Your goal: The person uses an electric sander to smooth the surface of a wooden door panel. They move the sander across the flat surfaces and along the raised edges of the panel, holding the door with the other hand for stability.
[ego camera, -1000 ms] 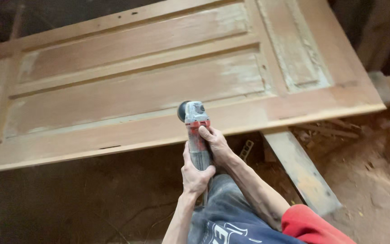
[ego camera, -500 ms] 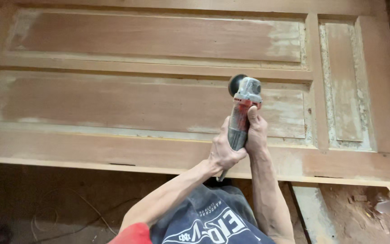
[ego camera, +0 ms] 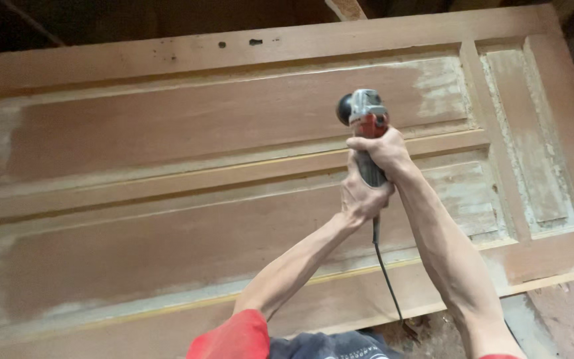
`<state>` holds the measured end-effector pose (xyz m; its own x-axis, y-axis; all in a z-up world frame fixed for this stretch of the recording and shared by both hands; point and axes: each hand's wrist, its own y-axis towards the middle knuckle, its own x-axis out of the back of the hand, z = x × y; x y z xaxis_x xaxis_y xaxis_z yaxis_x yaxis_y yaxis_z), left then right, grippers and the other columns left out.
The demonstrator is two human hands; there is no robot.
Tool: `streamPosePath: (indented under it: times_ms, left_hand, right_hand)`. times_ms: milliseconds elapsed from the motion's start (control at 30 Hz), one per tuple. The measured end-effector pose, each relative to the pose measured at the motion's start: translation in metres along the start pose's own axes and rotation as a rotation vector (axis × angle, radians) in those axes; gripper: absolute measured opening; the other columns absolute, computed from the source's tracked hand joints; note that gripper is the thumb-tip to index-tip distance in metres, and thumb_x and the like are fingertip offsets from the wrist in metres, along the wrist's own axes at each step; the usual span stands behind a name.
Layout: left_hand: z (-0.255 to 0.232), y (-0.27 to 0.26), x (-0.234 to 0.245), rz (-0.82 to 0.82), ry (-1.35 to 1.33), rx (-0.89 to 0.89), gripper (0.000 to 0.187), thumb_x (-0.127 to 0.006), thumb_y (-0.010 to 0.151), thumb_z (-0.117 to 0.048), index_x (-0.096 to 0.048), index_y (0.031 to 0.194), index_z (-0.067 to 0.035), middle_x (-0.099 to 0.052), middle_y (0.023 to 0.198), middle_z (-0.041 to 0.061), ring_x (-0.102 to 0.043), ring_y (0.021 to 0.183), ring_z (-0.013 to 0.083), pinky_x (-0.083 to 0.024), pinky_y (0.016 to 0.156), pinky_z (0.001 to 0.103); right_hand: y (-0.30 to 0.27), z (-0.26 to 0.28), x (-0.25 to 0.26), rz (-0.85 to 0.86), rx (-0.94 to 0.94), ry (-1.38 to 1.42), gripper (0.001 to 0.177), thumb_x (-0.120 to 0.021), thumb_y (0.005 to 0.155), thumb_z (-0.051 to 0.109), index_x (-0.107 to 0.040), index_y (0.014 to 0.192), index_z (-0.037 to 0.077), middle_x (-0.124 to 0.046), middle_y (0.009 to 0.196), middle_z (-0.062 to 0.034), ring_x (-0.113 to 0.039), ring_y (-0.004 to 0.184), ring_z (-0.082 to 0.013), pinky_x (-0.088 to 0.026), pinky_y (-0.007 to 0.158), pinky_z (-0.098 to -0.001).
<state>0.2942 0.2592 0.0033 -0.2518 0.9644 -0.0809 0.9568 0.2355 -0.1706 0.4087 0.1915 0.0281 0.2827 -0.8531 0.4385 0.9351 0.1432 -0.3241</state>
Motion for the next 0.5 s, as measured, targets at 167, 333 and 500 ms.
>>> streamPosePath:
  times_ms: [167,333,500]
  left_hand:
    - [0.063,0.094,0.077,-0.141,0.032,-0.314,0.076,-0.056,0.096,-0.047,-0.038,0.154,-0.001,-0.071,0.116,0.023,-0.074,0.104,0.0359,-0.060,0.088,0.047]
    - [0.128,0.132,0.128,-0.481,1.062,-0.141,0.067,-0.051,0.100,-0.047,-0.038,0.155,-0.012,-0.028,0.166,0.023,-0.022,0.155,0.0427,-0.015,0.125,0.058]
    - [0.141,0.134,0.126,-0.296,1.140,0.034,0.082,-0.050,0.095,-0.053,-0.026,0.161,-0.011,-0.005,0.170,0.021,-0.002,0.156,0.0422,-0.002,0.123,0.059]
  right_hand:
    - [0.073,0.076,-0.069,0.036,0.080,-0.191,0.066,-0.086,0.058,0.028,-0.068,0.117,0.003,-0.074,0.105,-0.0082,-0.071,0.095,-0.0167,-0.057,0.085,-0.0293]
    - [0.141,0.124,-0.135,0.079,0.101,-0.386,0.078,-0.087,0.054,0.035,-0.064,0.122,0.003,-0.073,0.110,-0.0131,-0.071,0.104,-0.0219,-0.056,0.091,-0.0307]
    - [0.184,0.120,-0.170,0.127,0.123,-0.287,0.078,-0.082,0.051,0.034,-0.064,0.122,0.005,-0.075,0.109,-0.0108,-0.072,0.102,-0.0201,-0.057,0.089,-0.0298]
